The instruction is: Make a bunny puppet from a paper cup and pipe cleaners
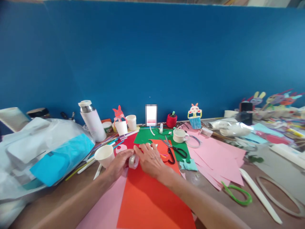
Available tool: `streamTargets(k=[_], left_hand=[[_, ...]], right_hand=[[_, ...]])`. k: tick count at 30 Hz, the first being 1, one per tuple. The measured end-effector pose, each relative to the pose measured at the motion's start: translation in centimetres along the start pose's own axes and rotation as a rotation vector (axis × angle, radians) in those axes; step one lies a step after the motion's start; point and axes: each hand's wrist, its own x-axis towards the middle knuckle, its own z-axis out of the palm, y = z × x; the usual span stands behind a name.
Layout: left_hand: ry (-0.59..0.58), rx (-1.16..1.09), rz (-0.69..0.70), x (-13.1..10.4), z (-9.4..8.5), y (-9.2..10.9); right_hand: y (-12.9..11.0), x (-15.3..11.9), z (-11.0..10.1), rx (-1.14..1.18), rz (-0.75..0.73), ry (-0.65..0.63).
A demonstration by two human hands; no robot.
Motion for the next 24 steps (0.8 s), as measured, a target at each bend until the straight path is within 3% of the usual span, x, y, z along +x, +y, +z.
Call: streamTargets(k=[3,11,15,24], left_hand=[[-0.014,0.016,0.015,-0.2,0.2,0.2],[-0.017,0.243,0.207,0.1,0.3,-0.7],[-0.011,0.218,0.186,-0.1,0.6,-0.6],[-0.051,0.222,0.120,-0.2,0.8,0.2]], right_hand=[[0.2,0.1,-0.5,0.032,0.066,-0.011],[0.8,0.9,-1.1,0.081,0.172,-0.142],[1.0,1.2,-1.6,0.181,0.227,-0.207],[1.1,1.0,-1.5,0.195,0.236,-0.083]])
